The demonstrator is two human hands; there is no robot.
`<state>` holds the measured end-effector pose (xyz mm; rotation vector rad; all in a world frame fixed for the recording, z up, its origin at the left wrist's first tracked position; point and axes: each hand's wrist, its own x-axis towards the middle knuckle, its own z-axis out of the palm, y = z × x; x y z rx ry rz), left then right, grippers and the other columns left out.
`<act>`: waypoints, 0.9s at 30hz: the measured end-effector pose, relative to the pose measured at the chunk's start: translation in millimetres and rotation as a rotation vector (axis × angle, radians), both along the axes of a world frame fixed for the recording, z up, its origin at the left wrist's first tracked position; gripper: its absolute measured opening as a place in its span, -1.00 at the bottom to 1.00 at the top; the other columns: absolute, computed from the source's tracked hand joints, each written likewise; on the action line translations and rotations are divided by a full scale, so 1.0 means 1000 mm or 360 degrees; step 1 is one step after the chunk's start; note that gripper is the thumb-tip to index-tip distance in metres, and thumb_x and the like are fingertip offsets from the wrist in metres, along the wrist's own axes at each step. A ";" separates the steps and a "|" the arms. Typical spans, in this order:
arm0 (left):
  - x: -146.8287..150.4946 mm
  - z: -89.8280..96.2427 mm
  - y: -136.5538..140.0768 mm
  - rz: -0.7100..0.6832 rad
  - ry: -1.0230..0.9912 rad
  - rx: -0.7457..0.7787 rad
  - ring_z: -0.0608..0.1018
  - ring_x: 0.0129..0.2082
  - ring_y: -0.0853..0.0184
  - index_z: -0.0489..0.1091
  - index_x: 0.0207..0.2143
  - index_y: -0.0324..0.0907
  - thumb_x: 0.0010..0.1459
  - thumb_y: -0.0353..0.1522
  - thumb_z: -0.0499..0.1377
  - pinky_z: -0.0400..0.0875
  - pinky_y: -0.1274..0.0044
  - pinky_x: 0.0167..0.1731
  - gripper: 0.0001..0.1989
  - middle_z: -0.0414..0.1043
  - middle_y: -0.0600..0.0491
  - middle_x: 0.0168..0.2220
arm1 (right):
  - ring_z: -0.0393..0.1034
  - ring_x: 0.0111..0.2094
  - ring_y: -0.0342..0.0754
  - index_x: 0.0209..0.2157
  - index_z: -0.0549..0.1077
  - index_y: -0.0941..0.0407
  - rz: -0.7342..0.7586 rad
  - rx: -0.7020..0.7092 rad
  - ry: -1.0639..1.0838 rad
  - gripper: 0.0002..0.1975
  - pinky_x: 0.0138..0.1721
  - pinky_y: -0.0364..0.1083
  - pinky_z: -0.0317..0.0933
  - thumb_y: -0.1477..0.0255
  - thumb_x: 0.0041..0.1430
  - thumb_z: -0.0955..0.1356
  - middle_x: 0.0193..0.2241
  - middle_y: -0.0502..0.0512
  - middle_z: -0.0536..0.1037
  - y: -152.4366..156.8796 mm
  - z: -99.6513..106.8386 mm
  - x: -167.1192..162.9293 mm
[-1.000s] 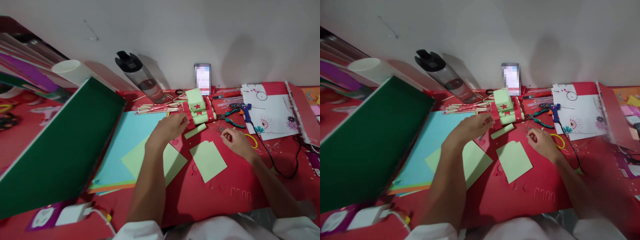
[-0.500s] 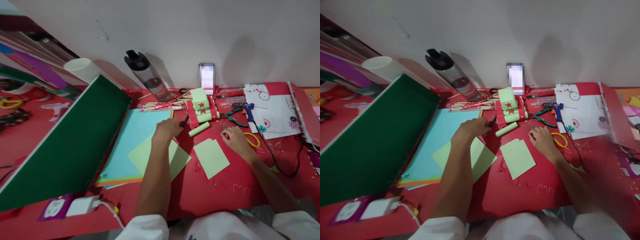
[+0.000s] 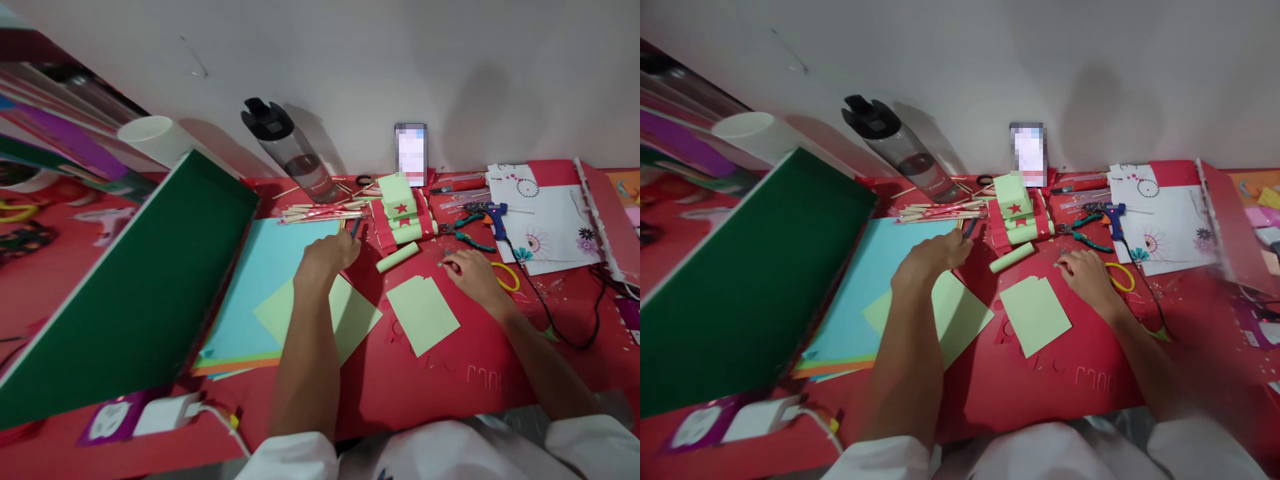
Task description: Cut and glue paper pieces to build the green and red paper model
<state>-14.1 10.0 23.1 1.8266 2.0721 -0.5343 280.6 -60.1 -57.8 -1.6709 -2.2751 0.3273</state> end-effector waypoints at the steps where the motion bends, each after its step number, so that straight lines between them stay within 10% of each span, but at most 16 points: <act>1: -0.001 0.001 -0.002 0.0017 -0.0002 0.0043 0.63 0.08 -0.17 0.39 0.19 -0.31 0.41 -0.27 -0.12 0.48 0.24 -0.07 -0.51 0.58 -0.41 0.07 | 0.53 -0.22 0.08 -0.14 0.66 0.10 0.0009 0.0008 0.0013 -0.83 -0.12 0.01 0.23 0.53 0.35 0.39 -0.27 0.14 0.69 0.000 -0.001 0.001; 14: 0.003 0.016 -0.003 -0.0191 -0.0629 0.0898 0.60 -0.28 0.08 0.35 0.02 -0.14 0.51 -0.23 -0.12 0.29 0.42 -0.34 -0.68 0.57 -0.10 -0.24 | 0.32 -0.48 -0.09 -0.23 0.63 0.09 -0.0111 -0.0035 0.1004 -0.85 -0.42 -0.10 0.18 0.36 0.34 0.40 -0.43 0.03 0.55 -0.005 0.017 -0.002; 23: 0.092 -0.002 -0.033 -0.1155 -0.1201 0.0305 0.58 -0.31 0.22 0.36 0.08 -0.08 0.56 -0.14 -0.13 0.32 0.48 -0.33 -0.64 0.59 0.00 -0.19 | 0.35 -0.47 -0.11 0.01 0.55 0.06 -0.0126 -0.0363 0.1674 -0.57 -0.46 -0.15 0.23 0.04 0.33 0.41 -0.42 -0.01 0.50 -0.008 0.024 -0.004; 27: 0.102 -0.009 -0.034 -0.1230 -0.1381 0.0181 0.59 -0.28 0.25 0.38 0.04 -0.07 0.54 -0.19 -0.05 0.35 0.48 -0.27 -0.72 0.60 0.02 -0.09 | 0.25 -0.54 -0.15 0.00 0.61 0.05 -0.0189 -0.0413 0.1790 -0.44 -0.55 -0.16 0.17 -0.12 0.34 0.35 -0.47 -0.02 0.46 -0.008 0.024 -0.003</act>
